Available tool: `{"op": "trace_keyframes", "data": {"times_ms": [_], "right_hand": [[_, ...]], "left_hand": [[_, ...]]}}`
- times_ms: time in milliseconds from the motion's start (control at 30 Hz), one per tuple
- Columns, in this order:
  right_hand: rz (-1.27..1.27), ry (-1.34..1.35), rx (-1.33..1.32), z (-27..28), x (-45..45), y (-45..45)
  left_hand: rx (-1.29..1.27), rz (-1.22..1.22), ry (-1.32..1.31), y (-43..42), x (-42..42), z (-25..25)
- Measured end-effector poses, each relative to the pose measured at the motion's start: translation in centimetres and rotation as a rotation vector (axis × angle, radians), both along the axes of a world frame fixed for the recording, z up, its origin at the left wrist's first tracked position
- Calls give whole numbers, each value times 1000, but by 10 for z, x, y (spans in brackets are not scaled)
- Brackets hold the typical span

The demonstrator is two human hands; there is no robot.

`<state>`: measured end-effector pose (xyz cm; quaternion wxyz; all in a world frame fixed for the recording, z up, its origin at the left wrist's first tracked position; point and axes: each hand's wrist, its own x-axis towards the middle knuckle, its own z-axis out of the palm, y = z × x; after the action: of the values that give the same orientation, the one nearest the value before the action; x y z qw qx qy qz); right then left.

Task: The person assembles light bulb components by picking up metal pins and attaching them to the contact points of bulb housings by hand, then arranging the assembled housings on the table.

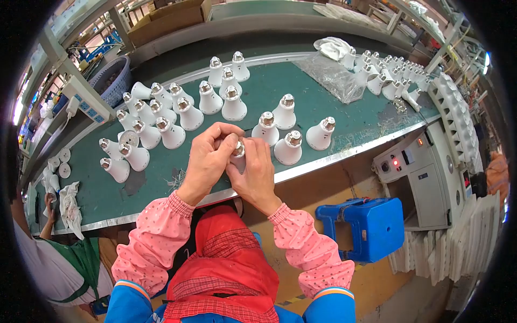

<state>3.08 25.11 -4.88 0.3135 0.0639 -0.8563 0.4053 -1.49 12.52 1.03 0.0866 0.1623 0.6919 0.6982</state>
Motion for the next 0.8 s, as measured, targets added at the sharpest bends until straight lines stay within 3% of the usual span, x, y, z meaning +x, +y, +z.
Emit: {"op": "trace_keyframes", "data": {"times_ms": [233, 433, 800], "right_hand": [[6, -38, -2, 1, 2, 0], [3, -26, 24, 0, 0, 0], [16, -39, 19, 4, 0, -2]], "left_hand": [[283, -124, -327, -11, -6, -3], [368, -159, -406, -15, -9, -11], [333, -34, -300, -23, -3, 0]]}}
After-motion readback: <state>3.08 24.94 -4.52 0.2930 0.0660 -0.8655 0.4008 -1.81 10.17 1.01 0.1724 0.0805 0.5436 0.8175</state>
